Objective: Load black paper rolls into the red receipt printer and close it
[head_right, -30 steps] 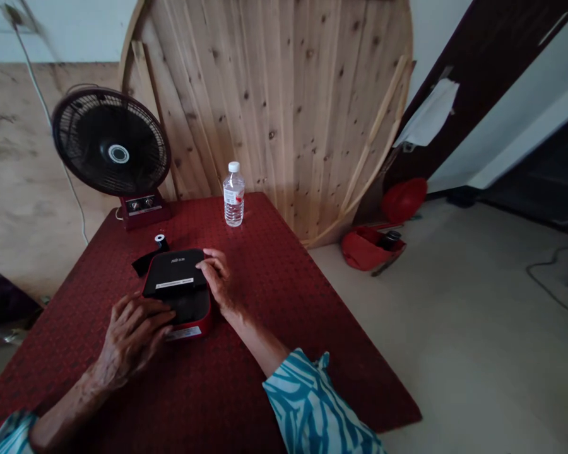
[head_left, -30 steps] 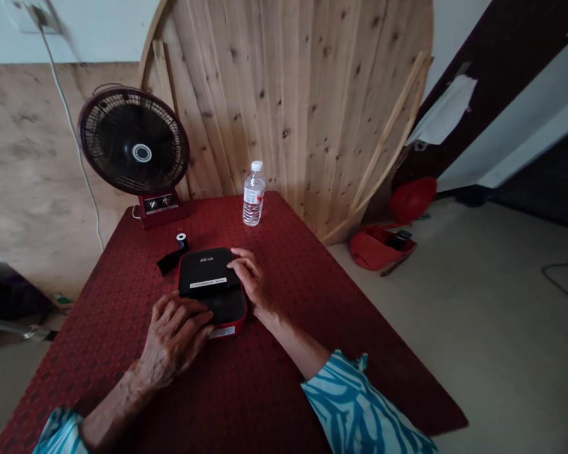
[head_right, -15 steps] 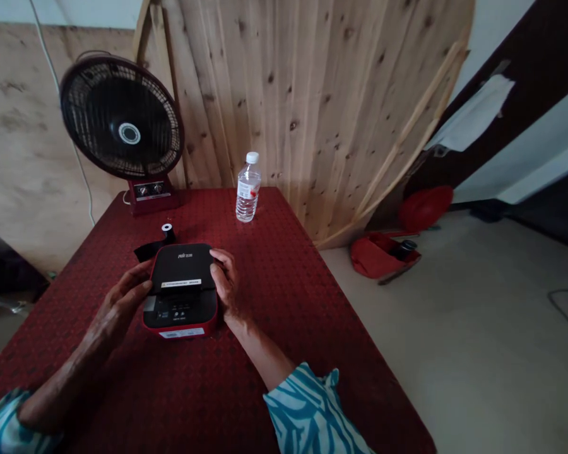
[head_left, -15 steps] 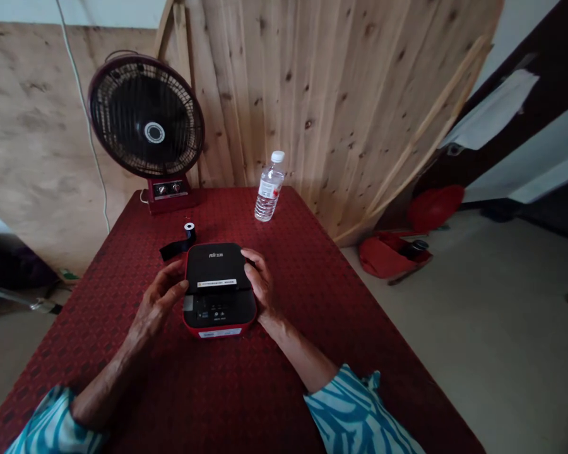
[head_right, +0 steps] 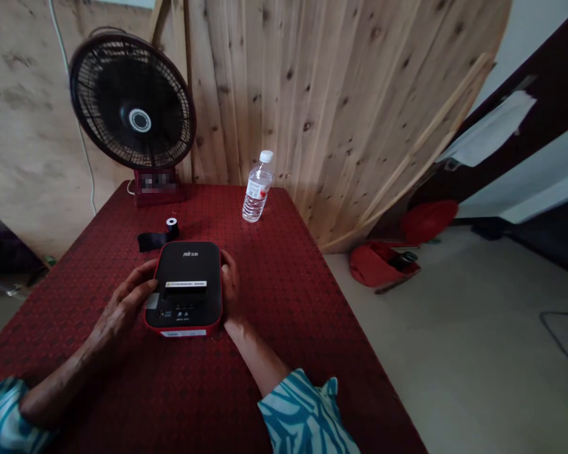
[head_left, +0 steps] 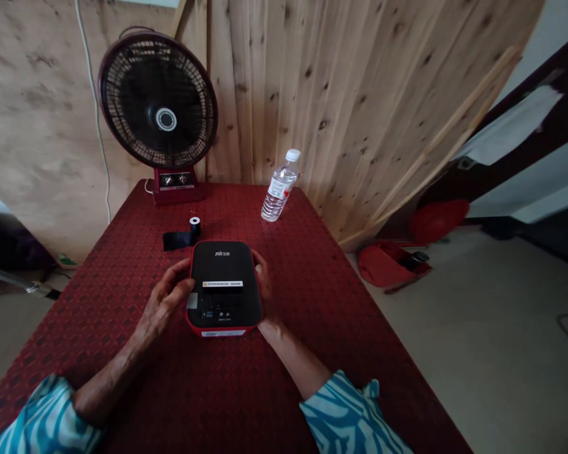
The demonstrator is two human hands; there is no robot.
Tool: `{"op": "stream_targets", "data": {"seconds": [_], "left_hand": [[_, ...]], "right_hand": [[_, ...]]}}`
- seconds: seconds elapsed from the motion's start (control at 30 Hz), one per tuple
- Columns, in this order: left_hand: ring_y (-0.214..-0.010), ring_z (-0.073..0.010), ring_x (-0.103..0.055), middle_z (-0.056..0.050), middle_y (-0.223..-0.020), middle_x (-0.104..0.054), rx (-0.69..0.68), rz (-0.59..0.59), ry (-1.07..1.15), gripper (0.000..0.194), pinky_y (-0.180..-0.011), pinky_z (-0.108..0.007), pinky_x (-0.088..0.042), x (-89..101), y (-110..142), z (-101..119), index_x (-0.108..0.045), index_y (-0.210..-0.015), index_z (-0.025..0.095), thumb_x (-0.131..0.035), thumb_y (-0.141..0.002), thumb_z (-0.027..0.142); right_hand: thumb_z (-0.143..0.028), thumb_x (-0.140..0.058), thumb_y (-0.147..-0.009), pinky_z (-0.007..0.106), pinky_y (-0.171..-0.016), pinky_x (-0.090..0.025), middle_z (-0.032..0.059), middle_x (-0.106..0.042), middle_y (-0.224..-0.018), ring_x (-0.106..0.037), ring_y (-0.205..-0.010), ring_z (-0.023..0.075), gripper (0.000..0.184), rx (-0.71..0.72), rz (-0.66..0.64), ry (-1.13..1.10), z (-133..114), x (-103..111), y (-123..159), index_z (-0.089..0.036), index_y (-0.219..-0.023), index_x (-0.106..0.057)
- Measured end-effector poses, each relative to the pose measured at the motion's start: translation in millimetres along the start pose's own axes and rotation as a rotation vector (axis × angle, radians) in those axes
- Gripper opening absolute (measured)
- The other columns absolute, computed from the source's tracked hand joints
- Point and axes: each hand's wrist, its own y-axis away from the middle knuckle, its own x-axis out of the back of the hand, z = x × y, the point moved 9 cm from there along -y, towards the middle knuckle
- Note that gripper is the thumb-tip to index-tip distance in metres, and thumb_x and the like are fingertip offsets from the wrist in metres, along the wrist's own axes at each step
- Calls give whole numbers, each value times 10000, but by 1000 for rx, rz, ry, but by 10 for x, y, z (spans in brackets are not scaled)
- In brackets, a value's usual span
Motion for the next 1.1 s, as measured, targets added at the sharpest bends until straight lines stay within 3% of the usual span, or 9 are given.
{"op": "stream_targets", "data": {"seconds": [0.2,0.37,0.6,0.83,1.1], "left_hand": [[-1184,-331,-592,-91,-1270,-664,10,-73,130,618,-885,-380,-501,-27,-6,-132,-540,-1336,241,-677,-768,444],[-1172,-326,-588,-80,-1389,-580,-16,-134,99,673,-874,-386,-511,-70,18,-70,-504,-1374,275,-674,-728,346],[-1232,-332,-554,-86,-1450,-526,-4,-172,54,689,-912,-388,-518,-91,41,-25,-482,-1396,269,-686,-746,369],[-1222,-336,-568,-77,-1410,-563,18,-163,136,691,-973,-437,-494,-110,54,-31,-515,-1379,302,-714,-719,340],[-1285,-324,-514,-67,-1460,-519,-11,-132,96,724,-931,-369,-512,-72,28,-91,-451,-1429,289,-674,-741,320]], "right_hand": [[-588,-501,-855,472,-1076,-410,67,-670,-1228,-586,-1180,254,473,-36,-4,6,57,-2,-37,-235,-1144,-626],[-568,-481,-872,457,-1069,-420,62,-670,-1231,-589,-1176,244,454,-58,-27,-1,65,-3,-36,-242,-1154,-622],[-570,-499,-867,455,-1052,-442,56,-680,-1222,-594,-1172,255,441,-68,-29,-25,78,-18,-35,-254,-1145,-633],[-586,-515,-855,433,-962,-507,62,-710,-1155,-633,-1087,253,452,-48,-8,-12,15,-21,-37,-246,-1118,-654],[-594,-528,-835,447,-973,-499,68,-714,-1144,-633,-1090,262,471,-56,7,-49,-14,-42,-19,-235,-1112,-656]]}}
